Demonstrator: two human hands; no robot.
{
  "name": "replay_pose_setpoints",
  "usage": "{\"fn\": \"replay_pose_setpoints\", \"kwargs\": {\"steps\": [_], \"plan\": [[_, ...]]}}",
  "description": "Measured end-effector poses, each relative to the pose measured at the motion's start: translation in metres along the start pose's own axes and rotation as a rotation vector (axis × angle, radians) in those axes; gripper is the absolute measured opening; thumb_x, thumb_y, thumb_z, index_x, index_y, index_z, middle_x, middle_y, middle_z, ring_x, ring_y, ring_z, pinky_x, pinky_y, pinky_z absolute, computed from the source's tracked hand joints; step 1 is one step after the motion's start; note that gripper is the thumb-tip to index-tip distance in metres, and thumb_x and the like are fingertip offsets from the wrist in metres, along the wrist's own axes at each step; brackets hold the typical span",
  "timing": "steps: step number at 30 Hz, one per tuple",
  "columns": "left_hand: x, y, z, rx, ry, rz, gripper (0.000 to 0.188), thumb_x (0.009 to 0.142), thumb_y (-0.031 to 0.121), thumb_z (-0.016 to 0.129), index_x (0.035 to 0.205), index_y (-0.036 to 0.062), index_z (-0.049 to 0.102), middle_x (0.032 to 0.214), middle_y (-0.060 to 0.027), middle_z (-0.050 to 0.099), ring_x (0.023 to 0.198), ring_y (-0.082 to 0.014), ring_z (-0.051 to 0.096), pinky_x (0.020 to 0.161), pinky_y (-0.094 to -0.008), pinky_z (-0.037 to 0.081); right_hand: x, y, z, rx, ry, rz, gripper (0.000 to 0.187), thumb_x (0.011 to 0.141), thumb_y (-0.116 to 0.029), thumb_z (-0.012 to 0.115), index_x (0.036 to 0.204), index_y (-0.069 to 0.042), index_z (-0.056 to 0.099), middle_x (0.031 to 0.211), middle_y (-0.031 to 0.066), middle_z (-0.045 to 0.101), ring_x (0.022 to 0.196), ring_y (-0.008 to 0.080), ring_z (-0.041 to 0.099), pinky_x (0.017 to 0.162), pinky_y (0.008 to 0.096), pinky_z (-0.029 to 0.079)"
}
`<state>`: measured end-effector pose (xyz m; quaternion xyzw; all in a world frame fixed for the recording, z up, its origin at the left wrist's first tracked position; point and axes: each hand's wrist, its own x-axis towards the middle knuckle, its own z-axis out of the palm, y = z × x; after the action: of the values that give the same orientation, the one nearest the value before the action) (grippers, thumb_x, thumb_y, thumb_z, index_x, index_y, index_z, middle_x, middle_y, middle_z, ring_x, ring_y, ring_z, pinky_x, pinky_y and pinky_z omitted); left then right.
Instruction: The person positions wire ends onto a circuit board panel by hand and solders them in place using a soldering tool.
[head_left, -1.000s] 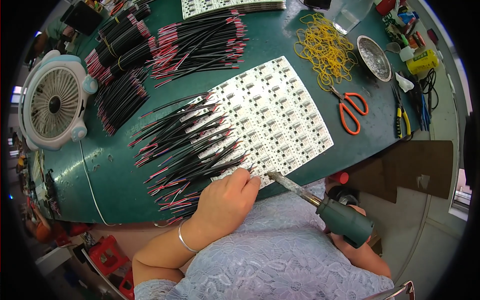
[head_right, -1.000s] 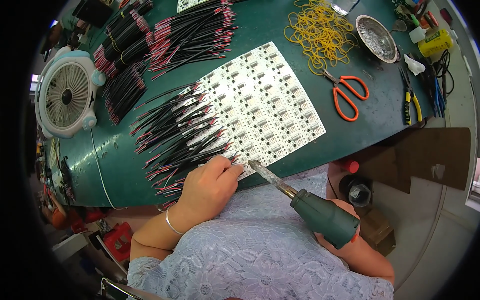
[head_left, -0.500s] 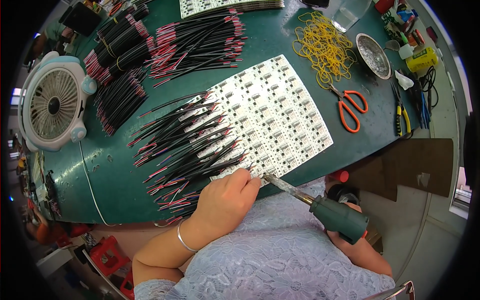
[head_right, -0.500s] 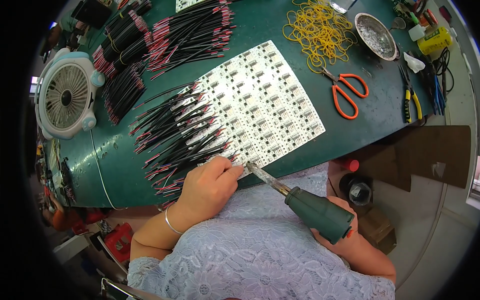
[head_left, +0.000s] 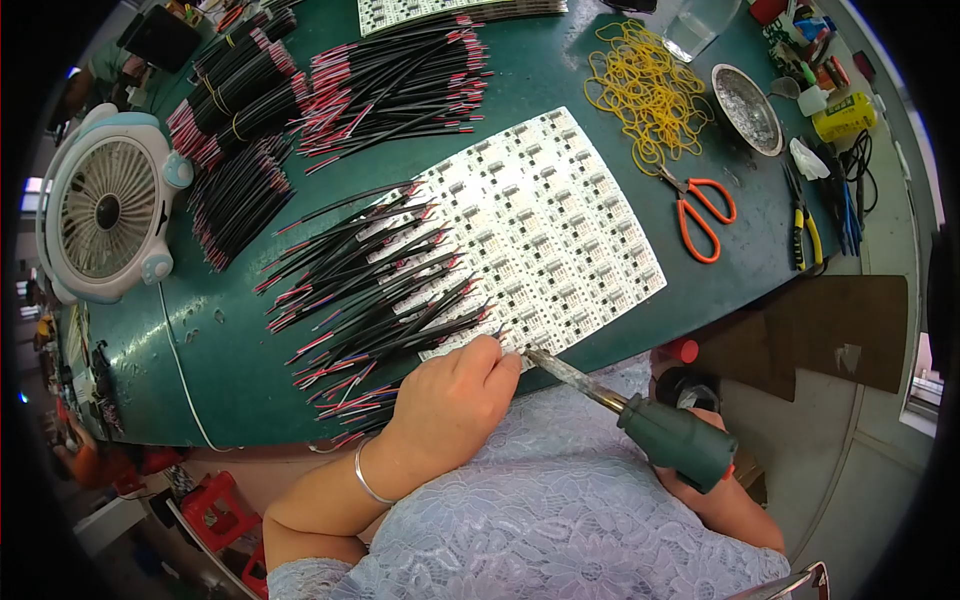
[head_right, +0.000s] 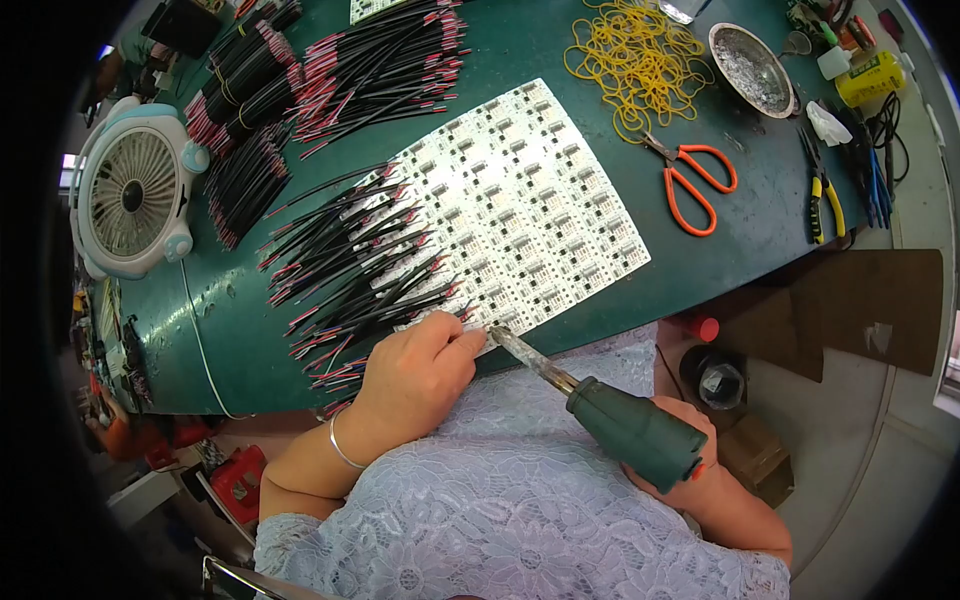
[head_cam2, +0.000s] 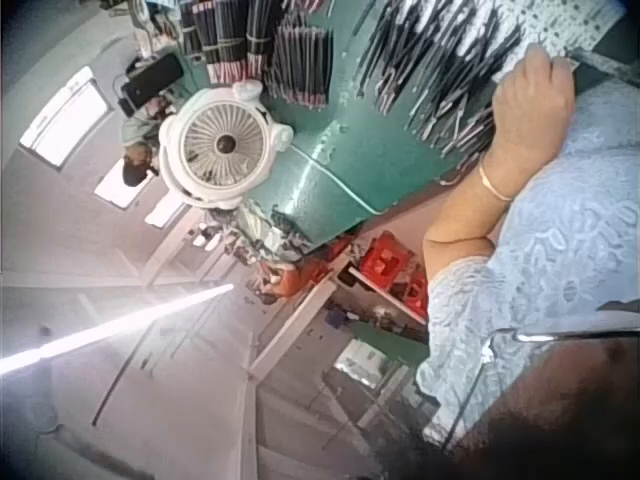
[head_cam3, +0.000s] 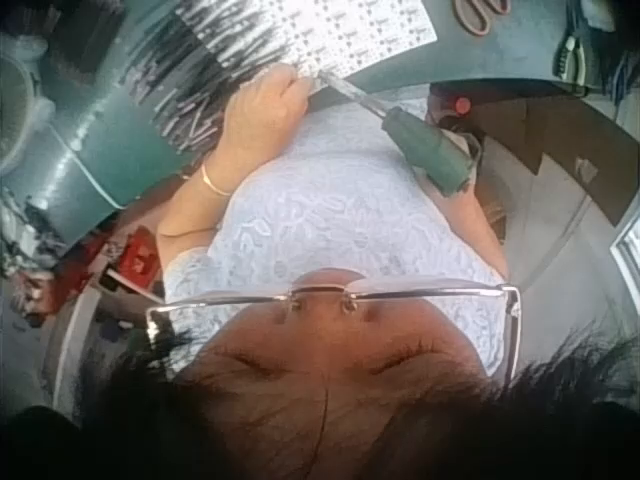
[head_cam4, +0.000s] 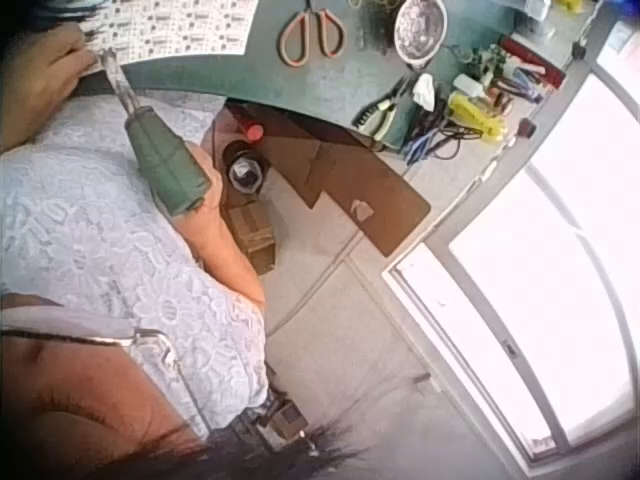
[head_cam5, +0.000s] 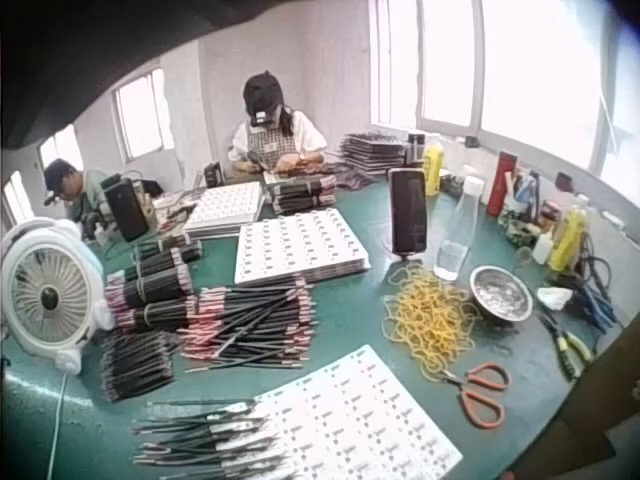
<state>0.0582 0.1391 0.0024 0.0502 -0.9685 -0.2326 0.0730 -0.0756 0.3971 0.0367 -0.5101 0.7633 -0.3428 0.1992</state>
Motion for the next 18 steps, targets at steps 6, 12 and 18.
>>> {"fn": "replay_pose_setpoints", "kwargs": {"steps": [6, 12, 18], "plan": [[0.001, 0.003, 0.001, 0.004, 0.011, 0.009, 0.017, 0.072, 0.004, 0.068, 0.088, 0.0064, 0.066, 0.078, -0.0049, 0.054, 0.060, -0.0215, 0.057, 0.049, -0.0331, 0.048, -0.019, 0.009, 0.014, 0.872, 0.355, 0.412, 0.052, 0.087, -0.024, 0.062, 0.128, 0.002, 0.045, 0.111, 0.0179, 0.061, 0.089, 0.0278, 0.065, 0.079, 0.0401, 0.052], [-0.001, 0.002, -0.003, 0.109, 0.007, 0.025, 0.020, 0.070, 0.008, 0.070, 0.090, 0.0090, 0.067, 0.083, -0.0027, 0.057, 0.072, -0.0212, 0.058, 0.059, -0.0337, 0.047, 0.078, 0.038, 0.016, 1.143, 0.609, 0.285, 0.056, 0.093, -0.033, 0.052, 0.133, 0.004, 0.040, 0.113, 0.0225, 0.060, 0.094, 0.0325, 0.065, 0.079, 0.0447, 0.055], [0.004, 0.005, -0.012, 0.214, 0.127, -0.011, 0.061, 0.066, 0.041, 0.076, 0.121, 0.0192, 0.062, 0.133, -0.0106, 0.046, 0.124, -0.0378, 0.038, 0.097, -0.0554, 0.031, 0.136, 0.074, 0.015, 1.254, 0.647, 0.124, 0.048, 0.096, -0.031, 0.046, 0.130, 0.003, 0.043, 0.113, 0.0207, 0.060, 0.096, 0.0299, 0.063, 0.085, 0.0423, 0.052]]}}
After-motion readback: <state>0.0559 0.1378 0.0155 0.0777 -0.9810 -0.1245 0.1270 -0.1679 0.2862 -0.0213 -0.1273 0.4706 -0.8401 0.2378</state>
